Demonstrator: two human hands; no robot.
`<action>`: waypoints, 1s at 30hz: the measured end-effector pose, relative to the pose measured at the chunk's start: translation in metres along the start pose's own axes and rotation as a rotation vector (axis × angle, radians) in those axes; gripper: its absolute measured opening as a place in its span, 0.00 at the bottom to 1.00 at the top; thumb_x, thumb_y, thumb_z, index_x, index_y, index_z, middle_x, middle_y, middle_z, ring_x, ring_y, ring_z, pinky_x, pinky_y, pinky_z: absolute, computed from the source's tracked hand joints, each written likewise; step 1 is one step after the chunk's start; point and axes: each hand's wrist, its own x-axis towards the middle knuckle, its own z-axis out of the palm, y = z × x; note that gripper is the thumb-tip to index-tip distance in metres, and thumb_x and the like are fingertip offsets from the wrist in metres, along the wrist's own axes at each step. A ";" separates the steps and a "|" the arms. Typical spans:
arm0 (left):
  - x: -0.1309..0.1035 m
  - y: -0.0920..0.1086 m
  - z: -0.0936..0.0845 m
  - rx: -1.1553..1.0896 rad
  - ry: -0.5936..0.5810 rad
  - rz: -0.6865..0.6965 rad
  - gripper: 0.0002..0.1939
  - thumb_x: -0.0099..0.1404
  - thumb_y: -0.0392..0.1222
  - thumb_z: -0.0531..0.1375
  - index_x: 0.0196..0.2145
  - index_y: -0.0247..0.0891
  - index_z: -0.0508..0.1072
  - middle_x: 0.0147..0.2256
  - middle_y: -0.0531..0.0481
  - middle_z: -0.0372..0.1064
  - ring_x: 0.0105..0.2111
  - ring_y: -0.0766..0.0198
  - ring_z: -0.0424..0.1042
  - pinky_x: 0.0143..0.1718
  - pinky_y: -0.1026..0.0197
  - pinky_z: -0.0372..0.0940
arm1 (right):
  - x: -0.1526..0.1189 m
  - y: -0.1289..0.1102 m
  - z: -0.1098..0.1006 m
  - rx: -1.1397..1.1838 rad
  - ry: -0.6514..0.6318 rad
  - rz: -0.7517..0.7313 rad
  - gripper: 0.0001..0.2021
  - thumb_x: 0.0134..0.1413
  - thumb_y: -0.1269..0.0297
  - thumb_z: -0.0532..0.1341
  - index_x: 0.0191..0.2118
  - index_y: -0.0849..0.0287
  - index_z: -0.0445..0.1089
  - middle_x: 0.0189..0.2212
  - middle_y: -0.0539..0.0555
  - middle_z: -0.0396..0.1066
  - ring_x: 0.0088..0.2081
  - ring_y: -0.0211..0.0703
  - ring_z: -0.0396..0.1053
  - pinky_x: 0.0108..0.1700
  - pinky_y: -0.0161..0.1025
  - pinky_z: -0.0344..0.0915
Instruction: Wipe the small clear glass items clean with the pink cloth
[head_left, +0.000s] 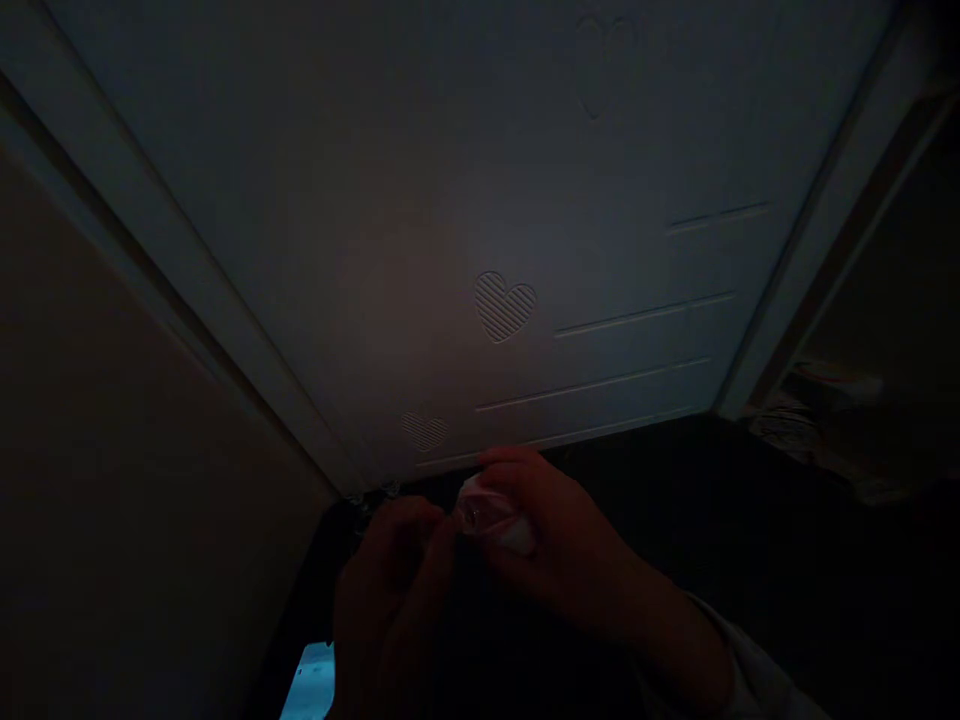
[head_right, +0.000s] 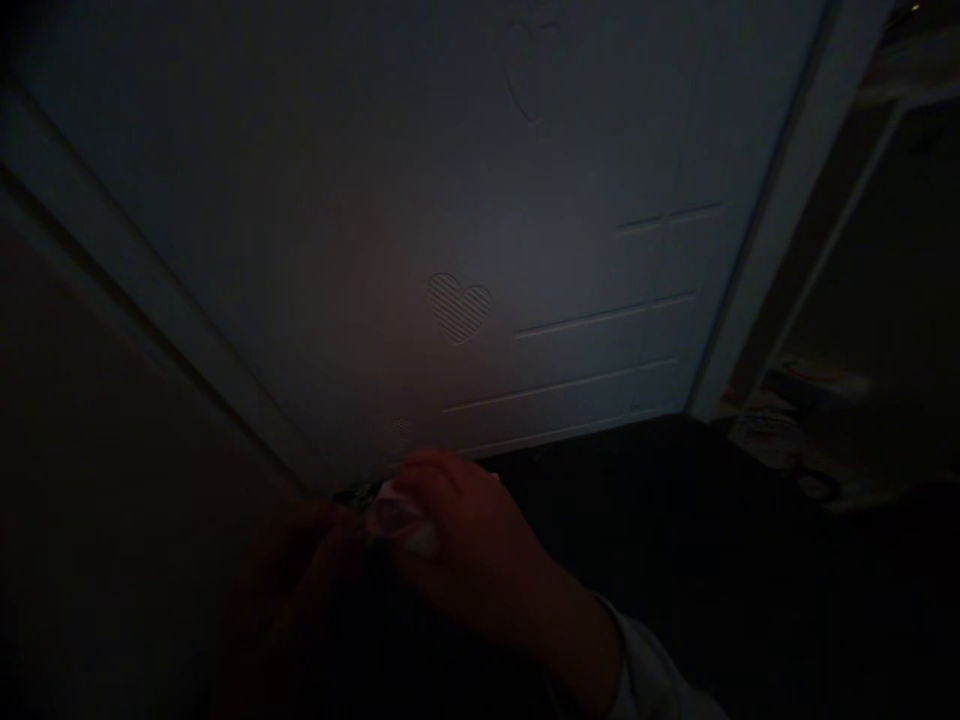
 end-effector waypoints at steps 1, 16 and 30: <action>0.000 0.000 0.000 -0.029 0.005 -0.008 0.04 0.57 0.42 0.65 0.25 0.43 0.75 0.21 0.57 0.70 0.23 0.65 0.66 0.26 0.65 0.60 | 0.000 -0.001 0.000 0.024 -0.013 0.024 0.12 0.51 0.72 0.62 0.43 0.60 0.72 0.43 0.62 0.77 0.41 0.55 0.75 0.41 0.48 0.70; 0.012 -0.013 -0.007 -0.367 -0.248 -0.219 0.05 0.56 0.33 0.66 0.25 0.41 0.76 0.21 0.57 0.70 0.20 0.67 0.66 0.23 0.66 0.64 | -0.003 -0.004 0.002 0.177 -0.047 0.118 0.12 0.45 0.73 0.65 0.38 0.56 0.71 0.32 0.51 0.77 0.30 0.42 0.71 0.31 0.36 0.66; 0.007 -0.019 -0.004 -0.554 -0.254 -0.227 0.07 0.55 0.39 0.71 0.25 0.41 0.75 0.25 0.56 0.72 0.22 0.70 0.67 0.24 0.69 0.64 | -0.005 -0.001 -0.001 0.399 -0.025 0.210 0.12 0.48 0.67 0.69 0.39 0.55 0.70 0.33 0.50 0.76 0.31 0.40 0.73 0.31 0.33 0.67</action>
